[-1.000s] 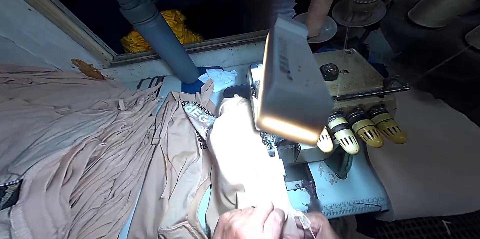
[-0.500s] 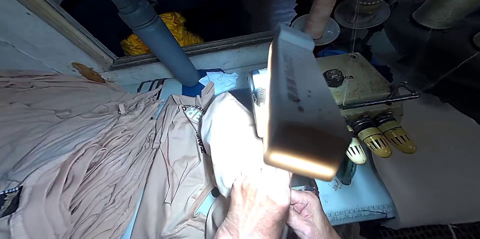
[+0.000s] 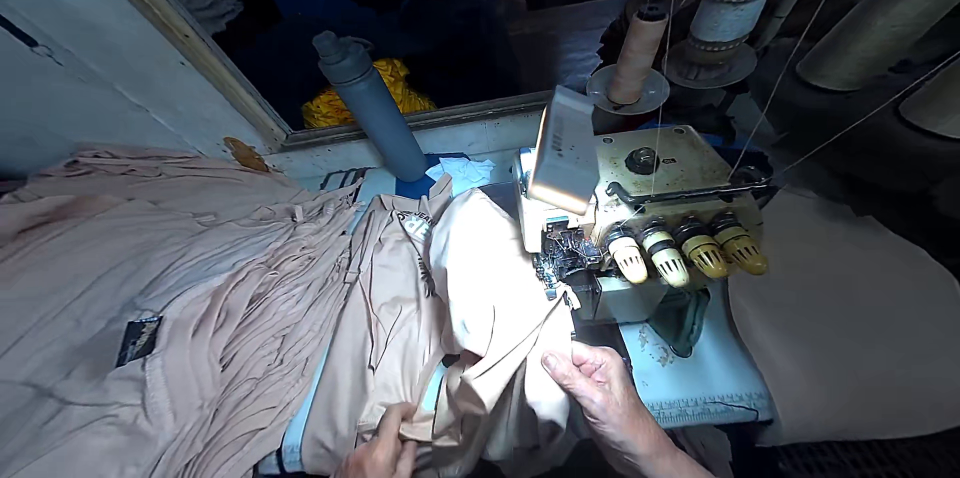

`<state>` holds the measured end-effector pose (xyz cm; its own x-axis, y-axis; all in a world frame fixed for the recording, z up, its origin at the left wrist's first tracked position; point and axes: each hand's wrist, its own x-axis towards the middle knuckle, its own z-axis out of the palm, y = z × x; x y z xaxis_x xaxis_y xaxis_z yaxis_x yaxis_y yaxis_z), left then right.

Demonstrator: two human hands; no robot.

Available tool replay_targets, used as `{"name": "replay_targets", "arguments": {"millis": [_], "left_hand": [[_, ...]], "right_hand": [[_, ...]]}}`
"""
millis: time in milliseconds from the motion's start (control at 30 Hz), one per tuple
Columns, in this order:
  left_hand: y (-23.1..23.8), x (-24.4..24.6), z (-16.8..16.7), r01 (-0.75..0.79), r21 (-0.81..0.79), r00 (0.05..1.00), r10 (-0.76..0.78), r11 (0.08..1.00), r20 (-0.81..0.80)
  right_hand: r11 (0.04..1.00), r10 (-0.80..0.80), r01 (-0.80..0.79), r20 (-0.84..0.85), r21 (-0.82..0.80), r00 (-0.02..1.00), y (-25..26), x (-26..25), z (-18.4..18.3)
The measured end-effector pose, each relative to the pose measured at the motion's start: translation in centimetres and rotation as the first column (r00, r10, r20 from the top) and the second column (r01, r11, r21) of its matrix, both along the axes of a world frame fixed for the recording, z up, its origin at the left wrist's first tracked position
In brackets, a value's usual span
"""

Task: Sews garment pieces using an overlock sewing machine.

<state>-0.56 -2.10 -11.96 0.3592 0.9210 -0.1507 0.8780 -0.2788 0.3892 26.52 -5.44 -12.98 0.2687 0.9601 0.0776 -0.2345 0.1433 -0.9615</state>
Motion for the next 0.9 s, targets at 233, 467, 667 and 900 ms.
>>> {"name": "replay_targets", "arguments": {"millis": [233,467,667,900], "left_hand": [[3.3,-5.2,3.0,-0.318,0.615,0.892,0.009,0.722,0.451],[8.9,-9.0,7.8,-0.229,0.677,0.960,0.046,0.699,0.278],[7.7,0.0,7.6,-0.034,0.518,0.941,-0.148,0.854,0.306],[6.5,11.8,5.6,0.242,0.587,0.846,-0.465,0.772,0.262]], "right_hand": [[0.979,0.015,-0.034,0.093,0.201,0.996,-2.9,0.5,0.2],[0.913,0.409,-0.409,-0.010,-0.003,0.913,-7.8,-0.4,-1.6],[0.805,0.504,-0.182,0.490,-0.565,0.711,-7.7,0.6,-7.8],[0.707,0.690,-0.083,0.659,-0.703,0.299,-7.6,0.7,-4.7]]}}
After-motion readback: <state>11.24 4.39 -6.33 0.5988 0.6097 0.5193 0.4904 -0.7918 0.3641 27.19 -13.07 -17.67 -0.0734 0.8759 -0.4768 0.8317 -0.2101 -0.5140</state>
